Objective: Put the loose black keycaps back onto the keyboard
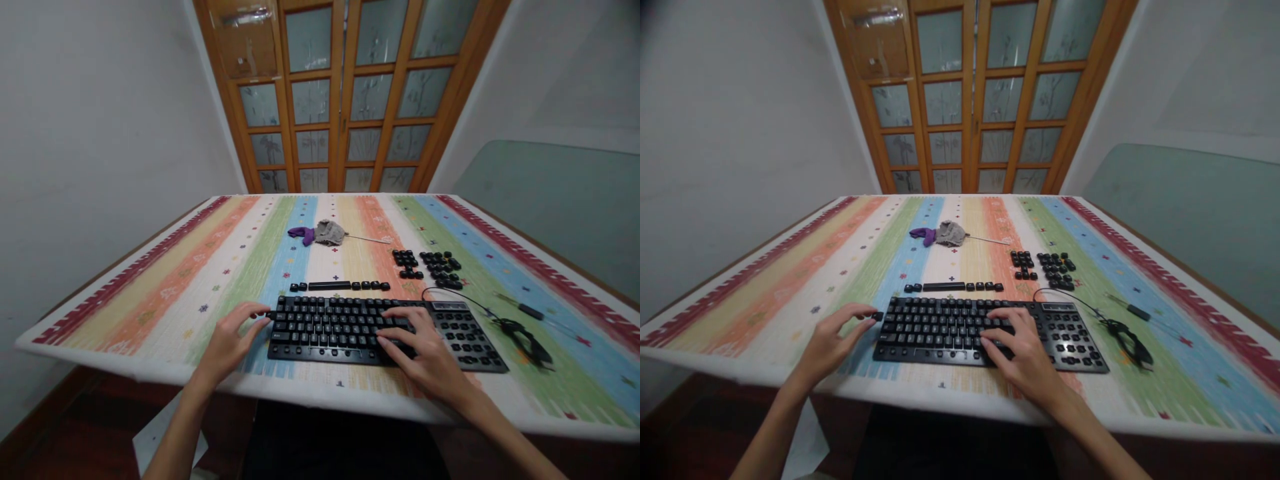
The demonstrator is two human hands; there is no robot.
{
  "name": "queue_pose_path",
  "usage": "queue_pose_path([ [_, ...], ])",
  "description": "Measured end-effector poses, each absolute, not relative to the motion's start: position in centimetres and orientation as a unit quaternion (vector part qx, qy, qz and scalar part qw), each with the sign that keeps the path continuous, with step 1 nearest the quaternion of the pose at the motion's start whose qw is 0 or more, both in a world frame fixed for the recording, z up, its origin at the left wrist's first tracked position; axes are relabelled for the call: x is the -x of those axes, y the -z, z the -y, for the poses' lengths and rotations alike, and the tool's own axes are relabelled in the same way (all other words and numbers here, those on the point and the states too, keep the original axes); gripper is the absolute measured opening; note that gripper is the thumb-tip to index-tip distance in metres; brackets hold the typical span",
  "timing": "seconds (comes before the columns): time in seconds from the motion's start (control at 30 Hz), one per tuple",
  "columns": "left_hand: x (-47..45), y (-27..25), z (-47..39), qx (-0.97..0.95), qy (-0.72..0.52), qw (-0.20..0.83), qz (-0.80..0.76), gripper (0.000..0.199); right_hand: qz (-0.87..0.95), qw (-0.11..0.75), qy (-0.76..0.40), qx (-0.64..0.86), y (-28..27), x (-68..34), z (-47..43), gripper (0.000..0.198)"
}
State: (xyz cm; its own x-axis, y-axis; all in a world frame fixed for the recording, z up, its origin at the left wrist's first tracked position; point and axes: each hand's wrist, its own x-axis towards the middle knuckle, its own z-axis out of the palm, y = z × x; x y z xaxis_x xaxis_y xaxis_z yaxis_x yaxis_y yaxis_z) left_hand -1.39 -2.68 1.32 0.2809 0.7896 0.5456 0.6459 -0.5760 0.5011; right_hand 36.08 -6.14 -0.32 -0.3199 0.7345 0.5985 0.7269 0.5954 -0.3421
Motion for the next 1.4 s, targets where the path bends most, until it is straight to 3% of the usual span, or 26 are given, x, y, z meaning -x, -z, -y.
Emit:
queue_pose_path([
  [0.3, 0.6, 2.0, 7.0, -0.807, -0.413, 0.043, -0.419, 0.014, 0.826, 0.369, -0.020, 0.427, 0.0, -34.0, 5.6, 0.017],
  [0.9, -0.4, 2.1, 7.5, -0.808, -0.418, 0.011, -0.415, 0.020, 0.897, 0.303, -0.072, 0.312, -1.3, -27.8, 5.0, 0.012],
  [1.23, -0.6, 2.1, 7.7, -0.815, -0.406, -0.017, -0.414, 0.020, 0.945, 0.240, -0.010, 0.224, -0.9, -21.5, 3.7, 0.025],
  [1.4, -0.8, 2.0, 7.7, -0.813, -0.413, -0.015, -0.411, 0.018, 0.945, 0.251, 0.009, 0.212, 0.1, -21.0, 3.5, 0.024],
])
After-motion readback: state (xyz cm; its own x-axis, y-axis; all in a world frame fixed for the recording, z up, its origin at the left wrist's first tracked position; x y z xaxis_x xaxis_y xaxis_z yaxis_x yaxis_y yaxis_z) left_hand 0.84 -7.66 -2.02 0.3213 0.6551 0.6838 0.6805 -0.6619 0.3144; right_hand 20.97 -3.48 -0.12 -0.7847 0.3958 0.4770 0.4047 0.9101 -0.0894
